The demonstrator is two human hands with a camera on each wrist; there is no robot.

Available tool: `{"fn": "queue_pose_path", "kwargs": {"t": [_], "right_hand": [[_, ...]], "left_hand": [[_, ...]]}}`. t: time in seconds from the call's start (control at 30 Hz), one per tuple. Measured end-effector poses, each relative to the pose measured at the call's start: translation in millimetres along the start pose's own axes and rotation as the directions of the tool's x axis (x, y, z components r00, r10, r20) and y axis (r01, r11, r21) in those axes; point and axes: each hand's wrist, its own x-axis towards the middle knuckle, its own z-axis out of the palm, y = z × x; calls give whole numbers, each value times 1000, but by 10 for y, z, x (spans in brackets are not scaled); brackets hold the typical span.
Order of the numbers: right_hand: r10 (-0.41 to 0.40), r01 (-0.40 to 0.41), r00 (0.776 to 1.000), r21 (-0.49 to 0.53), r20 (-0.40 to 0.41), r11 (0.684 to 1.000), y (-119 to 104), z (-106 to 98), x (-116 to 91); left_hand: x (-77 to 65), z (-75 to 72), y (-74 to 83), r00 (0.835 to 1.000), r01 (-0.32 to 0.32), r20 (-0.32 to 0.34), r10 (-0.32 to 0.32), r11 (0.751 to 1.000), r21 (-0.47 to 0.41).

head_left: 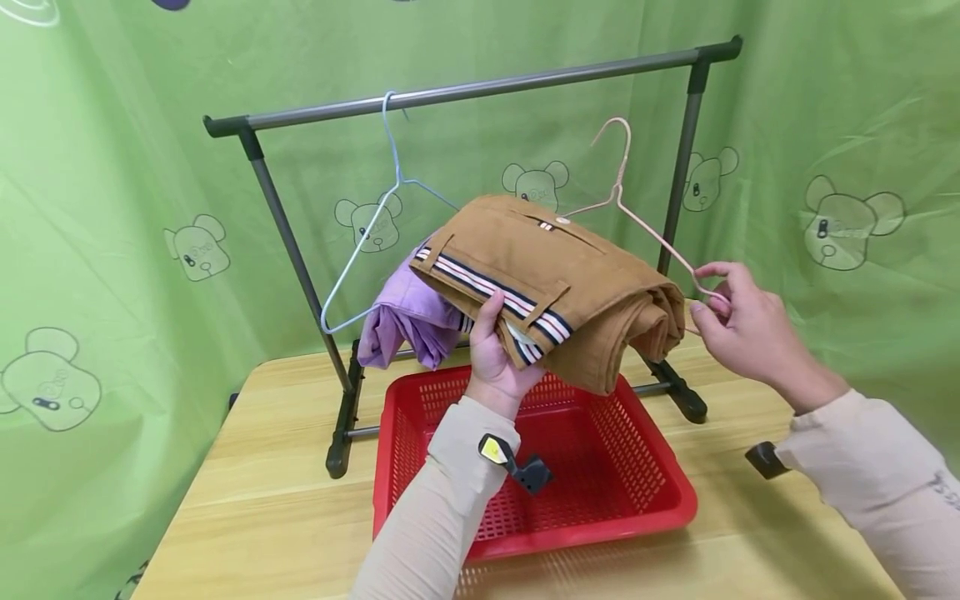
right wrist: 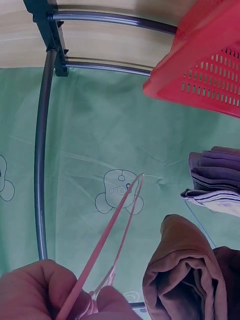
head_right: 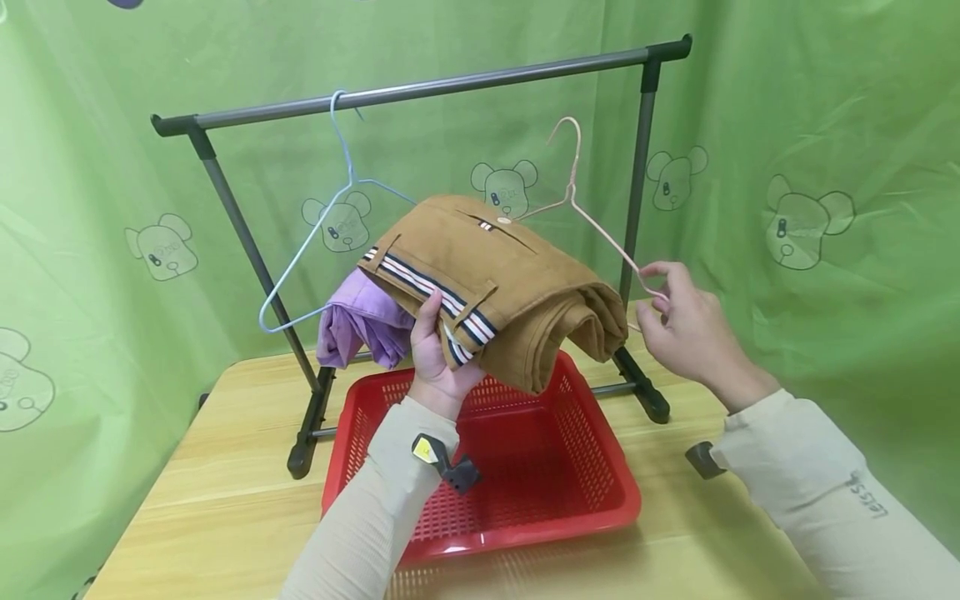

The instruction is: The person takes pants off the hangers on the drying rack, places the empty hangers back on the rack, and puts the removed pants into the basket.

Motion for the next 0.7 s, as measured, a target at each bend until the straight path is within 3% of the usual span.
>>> {"fn": "queue_pose_path", "kwargs": {"t": [0.2, 0.7], "right_hand": [[-12, 12, 1000, 18, -26, 1000, 11, 8, -2], [143, -138, 987, 84, -68, 987, -17, 0, 13]], "left_hand": [[2, 3, 7, 1000, -3, -5, 3, 1000, -6], [-36, -28, -3, 993, 70, -97, -69, 997, 12]]}}
